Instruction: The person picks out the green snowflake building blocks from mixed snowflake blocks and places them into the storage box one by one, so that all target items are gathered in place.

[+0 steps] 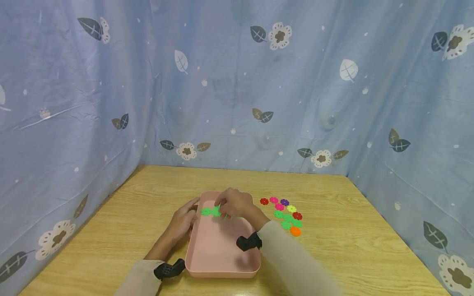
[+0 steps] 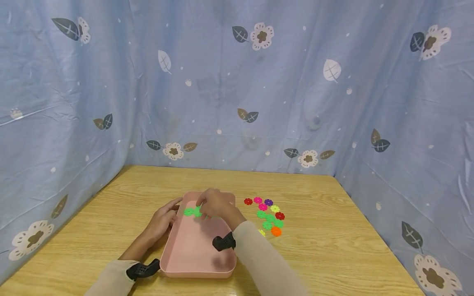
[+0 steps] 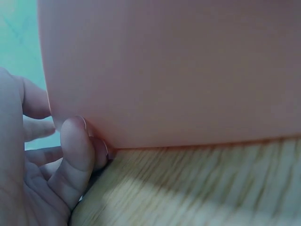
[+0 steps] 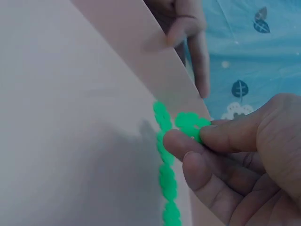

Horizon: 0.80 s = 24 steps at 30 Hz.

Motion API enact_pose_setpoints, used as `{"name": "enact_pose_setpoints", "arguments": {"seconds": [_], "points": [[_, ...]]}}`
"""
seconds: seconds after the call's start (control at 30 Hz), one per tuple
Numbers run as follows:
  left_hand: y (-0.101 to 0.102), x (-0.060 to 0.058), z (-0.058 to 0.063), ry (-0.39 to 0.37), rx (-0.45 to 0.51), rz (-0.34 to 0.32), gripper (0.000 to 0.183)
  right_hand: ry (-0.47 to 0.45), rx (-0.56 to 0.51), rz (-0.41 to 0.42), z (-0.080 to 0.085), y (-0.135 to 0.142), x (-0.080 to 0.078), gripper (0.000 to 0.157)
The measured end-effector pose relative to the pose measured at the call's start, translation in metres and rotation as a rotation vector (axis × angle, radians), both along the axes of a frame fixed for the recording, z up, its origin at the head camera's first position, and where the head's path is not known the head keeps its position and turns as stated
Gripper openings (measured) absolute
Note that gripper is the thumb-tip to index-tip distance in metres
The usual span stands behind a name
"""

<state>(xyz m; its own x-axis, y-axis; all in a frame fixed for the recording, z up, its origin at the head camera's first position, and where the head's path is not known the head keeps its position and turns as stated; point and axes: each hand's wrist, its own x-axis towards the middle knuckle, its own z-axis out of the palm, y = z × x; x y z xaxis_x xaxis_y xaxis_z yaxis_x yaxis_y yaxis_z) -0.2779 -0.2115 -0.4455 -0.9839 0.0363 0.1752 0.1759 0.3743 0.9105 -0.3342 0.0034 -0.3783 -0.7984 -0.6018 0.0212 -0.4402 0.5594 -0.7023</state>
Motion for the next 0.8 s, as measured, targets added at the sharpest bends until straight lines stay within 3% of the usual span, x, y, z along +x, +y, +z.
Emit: {"name": "enact_pose_setpoints", "arguments": {"seconds": [0.13, 0.37, 0.63, 0.8], "points": [[0.001, -0.001, 0.002, 0.008, 0.024, 0.005, 0.064, -0.062, -0.057, 0.007, -0.006, -0.007, 0.002, 0.021], [0.001, 0.001, -0.002, -0.024, 0.052, -0.001, 0.062, 0.036, -0.009, 0.005, -0.019, -0.023, 0.006, 0.013], [0.001, -0.001, -0.003, -0.013, 0.023, 0.007, 0.063, 0.006, -0.036, -0.026, -0.036, -0.031, 0.009, 0.006], [0.001, 0.0, -0.002, -0.014, 0.018, 0.004, 0.062, 0.102, 0.038, -0.055, -0.04, -0.033, 0.011, 0.012]]}}
